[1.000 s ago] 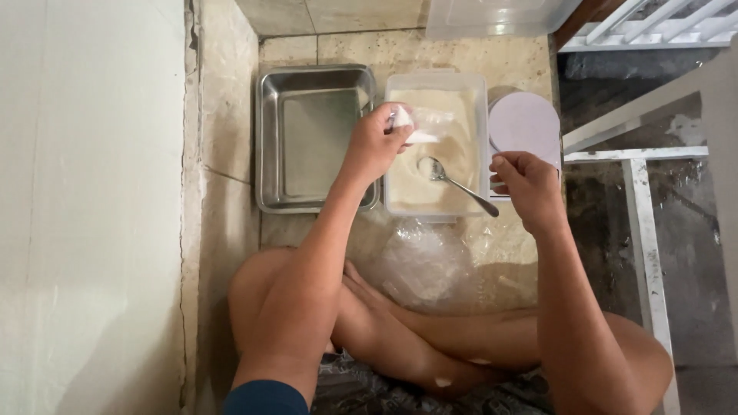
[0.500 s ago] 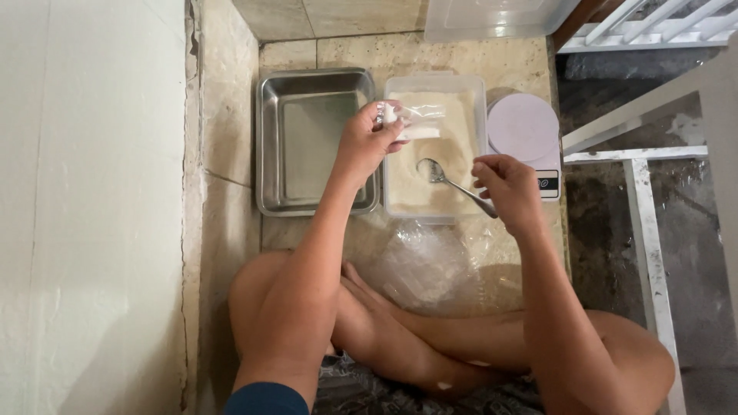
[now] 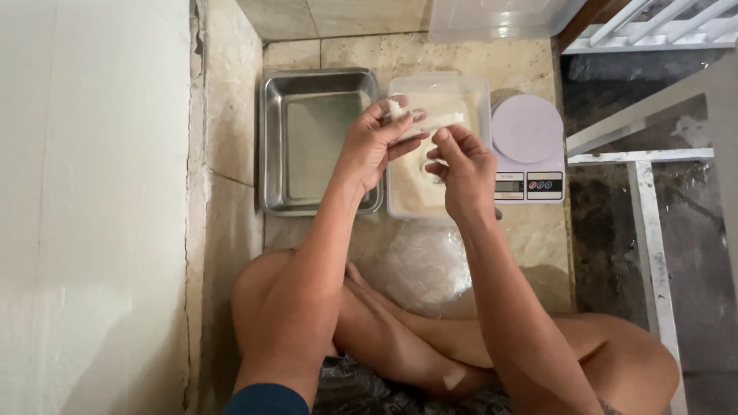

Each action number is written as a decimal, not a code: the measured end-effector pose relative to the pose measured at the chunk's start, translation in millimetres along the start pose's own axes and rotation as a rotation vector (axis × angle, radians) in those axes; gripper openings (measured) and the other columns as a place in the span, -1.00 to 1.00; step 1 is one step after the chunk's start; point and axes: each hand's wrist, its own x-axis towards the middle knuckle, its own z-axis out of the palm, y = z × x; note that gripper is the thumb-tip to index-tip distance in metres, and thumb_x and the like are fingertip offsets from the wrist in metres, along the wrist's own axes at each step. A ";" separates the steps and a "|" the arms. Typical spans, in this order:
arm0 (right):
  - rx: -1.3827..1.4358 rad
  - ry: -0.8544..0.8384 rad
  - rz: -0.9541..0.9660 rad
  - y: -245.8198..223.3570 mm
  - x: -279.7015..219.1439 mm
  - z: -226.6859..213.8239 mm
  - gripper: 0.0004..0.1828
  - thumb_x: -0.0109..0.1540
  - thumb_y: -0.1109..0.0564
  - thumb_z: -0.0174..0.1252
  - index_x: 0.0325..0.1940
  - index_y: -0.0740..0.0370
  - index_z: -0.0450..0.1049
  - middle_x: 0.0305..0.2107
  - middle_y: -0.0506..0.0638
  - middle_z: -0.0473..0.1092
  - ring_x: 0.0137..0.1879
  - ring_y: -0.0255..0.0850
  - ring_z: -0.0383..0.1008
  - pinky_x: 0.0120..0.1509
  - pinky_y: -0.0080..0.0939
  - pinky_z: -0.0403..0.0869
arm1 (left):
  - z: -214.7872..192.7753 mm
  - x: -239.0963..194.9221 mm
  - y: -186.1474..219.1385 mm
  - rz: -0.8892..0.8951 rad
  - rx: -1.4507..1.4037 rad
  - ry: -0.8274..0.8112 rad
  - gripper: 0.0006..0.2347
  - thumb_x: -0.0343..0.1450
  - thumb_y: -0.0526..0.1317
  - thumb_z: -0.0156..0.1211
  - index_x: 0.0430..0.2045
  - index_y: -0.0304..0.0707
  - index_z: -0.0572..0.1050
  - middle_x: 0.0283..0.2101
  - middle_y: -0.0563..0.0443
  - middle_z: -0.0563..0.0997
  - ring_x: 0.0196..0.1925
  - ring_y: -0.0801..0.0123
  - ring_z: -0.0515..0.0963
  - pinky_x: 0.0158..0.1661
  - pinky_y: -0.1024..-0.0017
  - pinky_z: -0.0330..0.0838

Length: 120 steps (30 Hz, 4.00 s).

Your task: The person scoops a white powder from a plastic container using a spoon and transfers it into small plastic bags. Each filled bag is placed on a digital scale, then set aside in a metal tray. The process is repeated multiple times.

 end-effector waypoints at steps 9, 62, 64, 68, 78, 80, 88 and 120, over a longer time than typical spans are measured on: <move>0.472 0.073 0.263 46.0 38.1 -3.2 -0.76 0.33 0.06 0.27 -0.22 0.28 0.42 -0.39 0.00 0.44 -0.25 -0.23 0.49 -0.20 -0.36 0.58 | 4.6 -3.7 0.0 -0.001 0.114 0.109 -0.71 0.29 -0.32 0.48 -0.16 -0.27 0.53 -0.23 -0.09 0.68 -0.26 0.03 0.77 -0.26 0.20 0.76; -0.864 0.369 0.305 -35.9 55.2 -218.6 -0.58 0.43 -0.06 0.18 -0.30 0.37 0.55 -0.55 0.09 0.51 -0.51 -0.22 0.52 -0.35 -0.30 0.59 | 9.6 -9.7 -19.2 -0.026 1.298 -0.003 -0.60 0.48 -0.01 -0.01 0.21 -0.05 0.40 0.26 0.03 0.53 0.15 0.19 0.60 0.04 0.22 0.43; -1.028 0.317 0.359 -45.1 36.3 -226.4 -0.53 0.45 -0.11 0.14 -0.34 0.32 0.59 -0.56 0.07 0.52 -0.50 -0.25 0.52 -0.31 -0.31 0.55 | 3.9 -4.3 -21.4 0.006 1.301 0.005 -0.60 0.47 0.00 -0.01 0.19 -0.04 0.41 0.24 0.04 0.55 0.10 0.21 0.63 0.04 0.23 0.42; -1.096 0.368 0.425 -15.7 10.5 -304.1 -0.72 0.26 0.07 0.21 -0.49 0.27 0.53 -0.66 0.08 0.37 -0.54 -0.18 0.31 -0.45 -0.03 0.28 | 5.3 -5.8 -25.2 0.029 1.331 -0.010 -0.62 0.47 -0.03 0.01 0.17 -0.07 0.44 0.23 0.02 0.57 0.20 0.18 0.57 0.06 0.23 0.42; -0.783 0.738 0.457 -5.7 11.3 -312.8 -0.81 0.38 0.14 0.04 -0.32 0.19 0.42 -0.60 0.02 0.24 -0.55 -0.20 0.15 -0.48 -0.04 0.15 | 31.7 -28.4 -3.4 -0.085 1.403 -0.145 -0.61 0.54 -0.09 -0.05 0.26 -0.19 0.37 0.32 -0.06 0.46 0.26 0.13 0.52 0.11 0.18 0.42; -0.810 0.748 0.467 -17.8 2.3 -296.6 -0.73 0.43 0.04 0.05 -0.30 0.19 0.46 -0.56 0.03 0.32 -0.52 -0.21 0.24 -0.46 -0.06 0.22 | 31.3 -29.4 -5.4 -0.105 1.407 -0.151 -0.60 0.53 -0.07 -0.07 0.26 -0.16 0.36 0.32 -0.03 0.46 0.26 0.13 0.51 0.11 0.18 0.41; -0.712 0.744 0.360 -17.1 12.0 -290.9 -0.69 0.50 0.01 0.05 -0.25 0.20 0.47 -0.52 -0.01 0.41 -0.53 -0.28 0.28 -0.49 -0.15 0.18 | 29.6 -23.8 -6.9 -0.090 1.438 -0.156 -0.62 0.52 -0.06 -0.03 0.22 -0.12 0.39 0.30 0.01 0.48 0.22 0.14 0.54 0.07 0.18 0.41; -1.631 -0.187 -0.505 -88.7 102.7 -79.1 -0.77 0.37 -0.04 0.25 -0.05 0.11 0.66 -0.26 0.09 0.60 -0.15 0.20 0.61 -0.16 0.24 0.53 | 7.7 -3.1 -81.7 -0.067 1.516 -0.433 -0.70 0.49 -0.15 0.00 0.00 -0.32 0.51 -0.06 -0.35 0.64 0.05 -0.14 0.66 0.05 -0.07 0.53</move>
